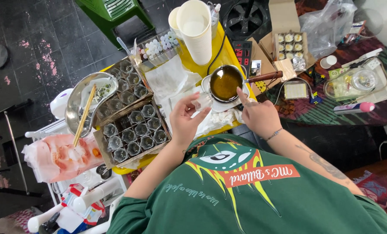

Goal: Cleaning and preparing small glass jars with a tissue at a candle production station.

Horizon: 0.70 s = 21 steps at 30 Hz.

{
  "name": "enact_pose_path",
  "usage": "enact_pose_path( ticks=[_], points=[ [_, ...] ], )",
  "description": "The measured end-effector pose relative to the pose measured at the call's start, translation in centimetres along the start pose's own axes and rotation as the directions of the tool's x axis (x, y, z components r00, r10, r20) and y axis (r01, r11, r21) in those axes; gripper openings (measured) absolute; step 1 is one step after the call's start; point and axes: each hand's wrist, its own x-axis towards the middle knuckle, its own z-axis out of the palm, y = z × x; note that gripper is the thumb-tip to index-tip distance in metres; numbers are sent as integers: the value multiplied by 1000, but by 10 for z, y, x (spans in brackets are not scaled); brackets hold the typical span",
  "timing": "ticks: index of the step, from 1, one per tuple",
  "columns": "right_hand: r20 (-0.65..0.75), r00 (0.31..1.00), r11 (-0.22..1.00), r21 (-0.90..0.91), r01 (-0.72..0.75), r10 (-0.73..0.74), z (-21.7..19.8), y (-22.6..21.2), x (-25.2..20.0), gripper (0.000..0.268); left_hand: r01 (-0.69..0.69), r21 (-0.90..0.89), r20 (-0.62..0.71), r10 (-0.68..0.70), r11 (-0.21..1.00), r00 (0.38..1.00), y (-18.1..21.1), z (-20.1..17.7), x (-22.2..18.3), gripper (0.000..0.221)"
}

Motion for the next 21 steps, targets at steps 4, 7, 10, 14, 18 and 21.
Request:
enact_pose_path(
  ticks=[4,7,10,14,18,21],
  points=[
    [-64,997,991,-131,27,-36,6,3,-10,77,5,2,-15,-5,1000,1000,-2,0,-5,48],
    [-22,1000,988,-156,1,-4,8,7,-16,72,25,-44,-26,-26,999,999,-3,-1,-3,47],
    [-22,999,989,-144,-27,24,-4,5,-22,72,75,-90,-4,-76,993,997,-17,-8,-2,48],
    [-7,971,827,526,-200,239,-12,7,-29,35,370,-432,134,-347,822,928,-18,-13,6,40],
    [101,964,-415,910,11,248,-42,-4,-14,64,617,-621,418,-461,484,782,-1,-13,8,39],
    [-41,999,-435,900,32,-12,-53,-13,-6,71,658,-659,506,-432,364,746,-2,-13,2,43]
  ],
)
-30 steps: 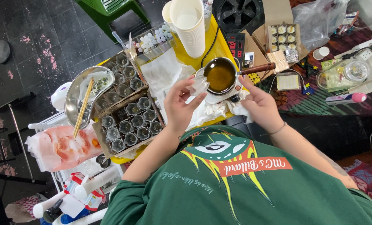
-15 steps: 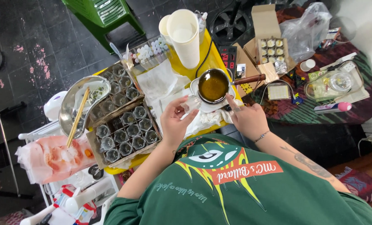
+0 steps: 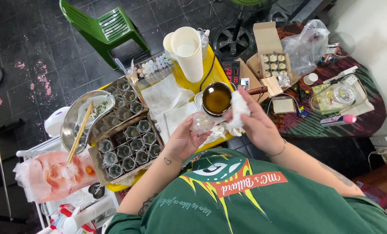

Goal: Cleaning and preparing small glass jars with a tissue at a candle production station.

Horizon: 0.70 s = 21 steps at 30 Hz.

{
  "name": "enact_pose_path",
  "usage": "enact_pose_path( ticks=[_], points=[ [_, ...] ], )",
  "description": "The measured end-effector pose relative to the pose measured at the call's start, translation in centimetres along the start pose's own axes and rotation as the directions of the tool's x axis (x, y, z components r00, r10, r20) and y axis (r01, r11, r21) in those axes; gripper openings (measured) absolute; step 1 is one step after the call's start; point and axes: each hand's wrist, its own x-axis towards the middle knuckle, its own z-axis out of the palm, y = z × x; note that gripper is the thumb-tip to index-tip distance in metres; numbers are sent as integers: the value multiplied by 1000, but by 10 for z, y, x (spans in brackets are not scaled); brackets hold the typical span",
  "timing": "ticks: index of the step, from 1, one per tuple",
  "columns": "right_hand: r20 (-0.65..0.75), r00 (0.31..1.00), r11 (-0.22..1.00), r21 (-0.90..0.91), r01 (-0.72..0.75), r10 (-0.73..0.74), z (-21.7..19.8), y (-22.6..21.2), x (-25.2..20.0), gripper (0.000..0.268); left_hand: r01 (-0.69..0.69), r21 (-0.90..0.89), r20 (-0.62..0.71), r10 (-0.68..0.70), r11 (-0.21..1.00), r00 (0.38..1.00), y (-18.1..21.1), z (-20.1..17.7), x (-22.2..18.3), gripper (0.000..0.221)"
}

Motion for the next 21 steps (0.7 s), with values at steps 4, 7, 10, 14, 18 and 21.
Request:
enact_pose_path(
  ticks=[4,7,10,14,18,21],
  points=[
    [149,985,822,-549,152,-82,58,-17,23,63,-10,7,-19,10,1000,1000,1,18,-8,45],
    [391,919,426,-824,373,-48,79,-24,39,46,-64,19,-94,65,998,993,2,23,-19,38],
    [515,857,391,-784,482,-22,83,-27,51,49,-112,146,-108,128,983,986,9,23,-30,35],
    [562,826,126,-823,554,42,73,-18,53,40,-69,242,-224,125,968,967,15,34,-41,28],
    [509,861,198,-844,498,2,71,-4,56,33,-116,385,-288,239,915,927,16,25,-48,23],
    [302,946,386,-892,235,121,71,17,58,33,-153,431,-192,255,889,948,10,30,-53,26]
  ],
)
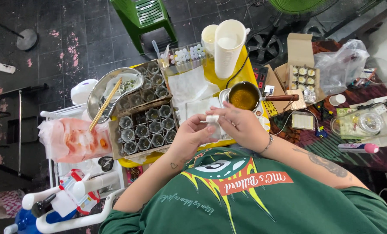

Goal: Cleaning and preparing small glass jars with a tissue at a candle production station.

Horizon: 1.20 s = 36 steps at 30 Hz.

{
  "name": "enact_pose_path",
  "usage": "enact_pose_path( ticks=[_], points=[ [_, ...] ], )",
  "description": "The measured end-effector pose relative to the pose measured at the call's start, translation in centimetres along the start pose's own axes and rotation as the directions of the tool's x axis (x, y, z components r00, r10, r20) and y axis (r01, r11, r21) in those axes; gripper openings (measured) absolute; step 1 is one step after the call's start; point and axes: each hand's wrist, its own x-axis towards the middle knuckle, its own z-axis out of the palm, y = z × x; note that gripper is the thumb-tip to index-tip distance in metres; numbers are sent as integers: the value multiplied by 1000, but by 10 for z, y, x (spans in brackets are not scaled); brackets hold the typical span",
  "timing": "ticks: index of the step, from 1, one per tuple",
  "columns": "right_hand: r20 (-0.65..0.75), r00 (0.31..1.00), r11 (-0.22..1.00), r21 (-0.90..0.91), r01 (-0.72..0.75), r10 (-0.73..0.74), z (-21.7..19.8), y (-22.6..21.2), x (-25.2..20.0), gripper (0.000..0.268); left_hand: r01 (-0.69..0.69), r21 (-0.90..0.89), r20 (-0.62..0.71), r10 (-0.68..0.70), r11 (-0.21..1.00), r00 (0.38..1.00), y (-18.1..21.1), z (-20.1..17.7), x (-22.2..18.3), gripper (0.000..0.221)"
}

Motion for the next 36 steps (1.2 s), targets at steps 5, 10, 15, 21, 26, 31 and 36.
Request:
enact_pose_path(
  ticks=[5,10,15,21,26,31,36],
  points=[
    [-12,1000,913,407,24,-20,-1,-26,9,38,-69,-129,-75,60,989,995,5,6,0,30],
    [-39,907,889,-220,401,-419,2,-32,7,47,61,-311,8,-62,948,998,2,-6,-3,33],
    [-182,975,963,213,168,-130,21,-15,3,24,94,-246,3,-97,965,995,-4,-10,3,33],
    [-94,923,272,962,-12,373,50,25,-5,34,-49,-214,52,62,976,997,18,6,-17,34],
    [36,939,218,969,-116,342,65,17,-20,45,-375,42,40,373,926,927,21,3,-26,41],
    [45,942,319,935,-157,333,90,36,-25,47,-636,525,265,601,566,754,34,0,-41,36],
    [190,881,263,908,-325,433,98,5,-16,44,-551,834,415,691,-29,593,43,-11,-61,40]
  ],
)
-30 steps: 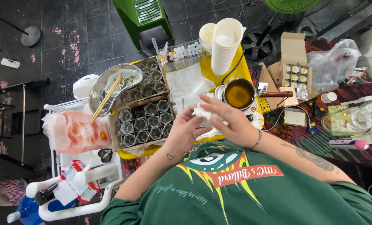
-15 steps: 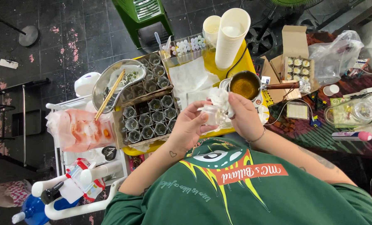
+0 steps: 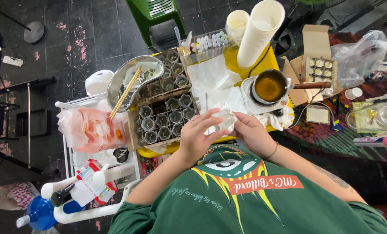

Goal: Cleaning and preparing small glass jars with a tissue at a candle production station.

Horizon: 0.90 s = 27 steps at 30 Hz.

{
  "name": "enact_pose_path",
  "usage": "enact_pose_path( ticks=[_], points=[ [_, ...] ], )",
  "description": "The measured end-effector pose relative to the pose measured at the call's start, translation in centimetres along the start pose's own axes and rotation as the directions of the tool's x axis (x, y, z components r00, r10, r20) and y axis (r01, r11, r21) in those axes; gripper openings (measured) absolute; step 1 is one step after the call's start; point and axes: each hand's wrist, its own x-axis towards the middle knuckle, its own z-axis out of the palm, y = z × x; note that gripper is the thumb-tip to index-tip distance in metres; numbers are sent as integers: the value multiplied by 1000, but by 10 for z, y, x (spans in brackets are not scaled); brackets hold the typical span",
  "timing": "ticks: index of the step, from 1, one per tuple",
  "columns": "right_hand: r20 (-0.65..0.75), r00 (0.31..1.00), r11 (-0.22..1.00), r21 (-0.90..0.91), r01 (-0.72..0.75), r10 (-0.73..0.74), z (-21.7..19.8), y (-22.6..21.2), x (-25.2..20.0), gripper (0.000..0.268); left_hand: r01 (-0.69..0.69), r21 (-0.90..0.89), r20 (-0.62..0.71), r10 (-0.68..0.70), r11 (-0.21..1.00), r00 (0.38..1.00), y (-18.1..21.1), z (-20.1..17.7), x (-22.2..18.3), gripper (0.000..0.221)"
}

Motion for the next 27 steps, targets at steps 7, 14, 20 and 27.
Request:
enact_pose_path(
  ticks=[7,14,20,27],
  points=[
    [49,995,915,-399,-61,88,-32,61,6,32,108,135,-101,-95,985,990,-28,-25,-24,36],
    [-148,982,964,-255,79,-120,-8,30,-3,28,335,351,-185,-286,875,940,-82,-71,-41,42],
    [-269,961,994,-101,36,-62,-19,38,-8,33,459,482,-197,-419,746,887,-148,-70,-57,64],
    [-282,952,992,-65,105,-119,-23,48,-9,33,496,654,-185,-515,571,837,-183,-57,-62,70]
  ],
)
